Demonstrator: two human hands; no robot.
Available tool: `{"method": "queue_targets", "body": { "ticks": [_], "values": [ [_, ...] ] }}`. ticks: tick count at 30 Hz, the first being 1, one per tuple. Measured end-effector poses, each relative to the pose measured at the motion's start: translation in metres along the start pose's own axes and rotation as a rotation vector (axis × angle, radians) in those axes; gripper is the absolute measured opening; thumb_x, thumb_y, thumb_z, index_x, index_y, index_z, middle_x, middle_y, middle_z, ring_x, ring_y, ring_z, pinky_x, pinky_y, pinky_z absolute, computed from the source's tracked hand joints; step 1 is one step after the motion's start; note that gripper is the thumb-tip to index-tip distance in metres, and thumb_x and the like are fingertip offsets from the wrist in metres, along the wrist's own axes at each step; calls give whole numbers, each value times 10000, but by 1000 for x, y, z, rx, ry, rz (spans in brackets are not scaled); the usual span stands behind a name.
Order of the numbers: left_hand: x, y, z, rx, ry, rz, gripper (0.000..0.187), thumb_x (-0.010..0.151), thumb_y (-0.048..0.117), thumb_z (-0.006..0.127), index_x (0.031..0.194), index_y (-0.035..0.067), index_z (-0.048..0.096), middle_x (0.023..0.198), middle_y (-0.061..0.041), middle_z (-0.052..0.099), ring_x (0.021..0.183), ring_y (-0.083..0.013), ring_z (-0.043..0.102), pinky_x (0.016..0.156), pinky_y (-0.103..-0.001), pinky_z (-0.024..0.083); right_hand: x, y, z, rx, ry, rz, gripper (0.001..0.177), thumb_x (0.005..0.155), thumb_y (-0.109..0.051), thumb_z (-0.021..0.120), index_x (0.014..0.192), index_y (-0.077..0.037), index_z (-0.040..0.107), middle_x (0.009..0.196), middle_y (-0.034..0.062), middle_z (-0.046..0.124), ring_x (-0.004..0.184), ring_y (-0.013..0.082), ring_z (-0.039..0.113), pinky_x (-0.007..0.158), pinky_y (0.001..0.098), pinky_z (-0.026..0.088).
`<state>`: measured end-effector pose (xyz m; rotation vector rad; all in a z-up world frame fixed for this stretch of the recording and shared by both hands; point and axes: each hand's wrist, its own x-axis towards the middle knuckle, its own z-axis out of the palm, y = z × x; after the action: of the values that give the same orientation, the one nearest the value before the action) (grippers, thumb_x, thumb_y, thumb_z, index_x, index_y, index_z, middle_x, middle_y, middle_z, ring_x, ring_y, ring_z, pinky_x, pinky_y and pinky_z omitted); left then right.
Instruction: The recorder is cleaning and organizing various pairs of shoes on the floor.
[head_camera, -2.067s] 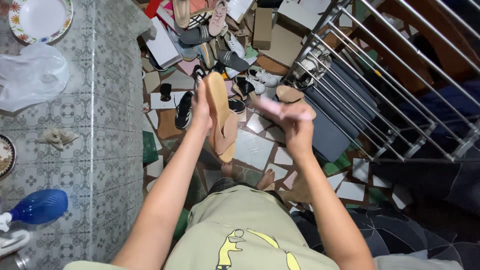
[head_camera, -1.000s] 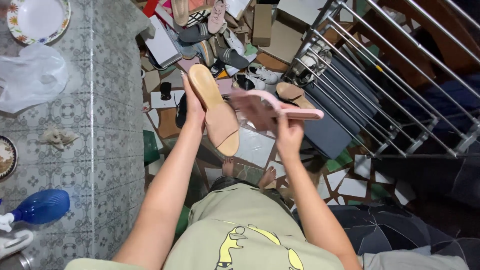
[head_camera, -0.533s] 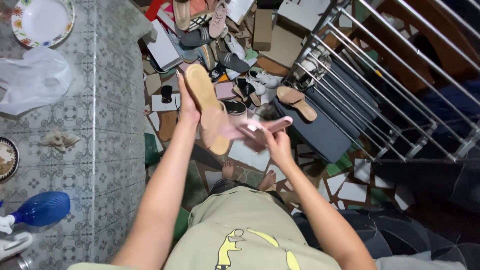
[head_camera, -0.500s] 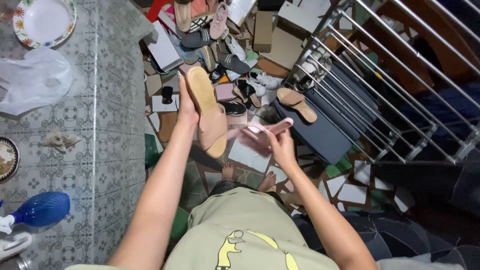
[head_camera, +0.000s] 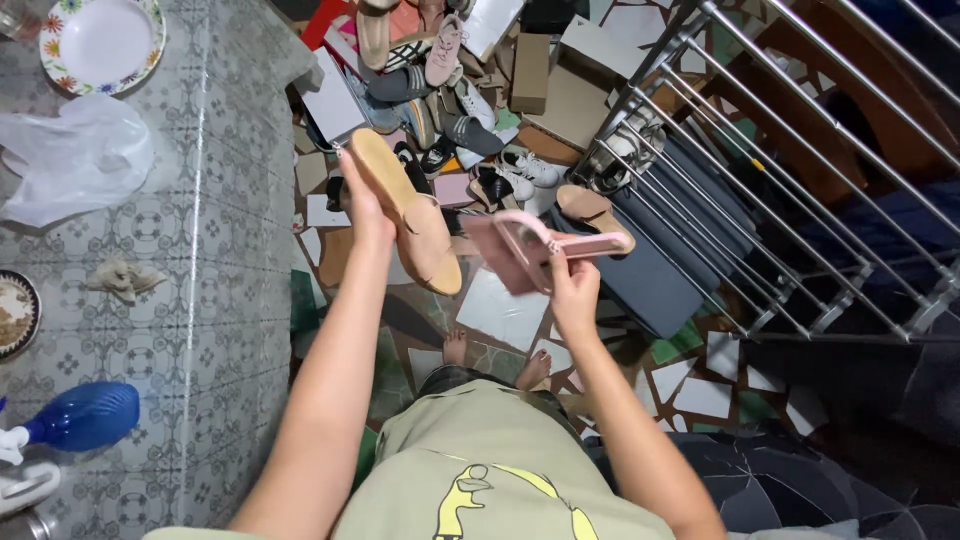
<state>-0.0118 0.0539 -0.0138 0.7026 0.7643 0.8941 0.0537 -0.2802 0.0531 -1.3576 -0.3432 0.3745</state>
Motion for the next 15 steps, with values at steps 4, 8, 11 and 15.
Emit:
{"method": "queue_targets", "body": {
  "ticks": [4,8,11,15],
  "values": [
    [-20,8,25,14,-101,-65,844,866,784,455,1347,104,591,1156,-132,697,1027,-265,698,855,-406,596,-13,28,5,-179,-119,-209,244,1043,-96,591,1240,46,609,1166,151,659,1058,196,634,949,364,505],
    [-25,17,37,-102,-90,-122,841,885,788,431,1353,106,587,1201,-99,670,1087,-236,668,920,-394,567,0,25,-21,-290,83,-29,190,1022,-95,612,1190,-6,602,1105,94,696,988,159,656,903,330,528],
    [-25,7,42,-66,-26,-28,805,885,746,499,1327,80,592,1208,-104,673,1104,-248,667,940,-406,567,-24,4,-8,-164,15,-162,155,1045,-81,591,1186,-17,603,1150,96,651,1028,173,612,936,327,498],
    [-15,7,42,-205,-127,29,780,887,718,537,1320,71,598,1203,-94,690,1091,-233,671,939,-374,567,-21,37,-26,-244,27,-141,166,1011,-87,617,1151,-23,552,1155,101,663,1045,170,627,960,320,506]
  ]
}}
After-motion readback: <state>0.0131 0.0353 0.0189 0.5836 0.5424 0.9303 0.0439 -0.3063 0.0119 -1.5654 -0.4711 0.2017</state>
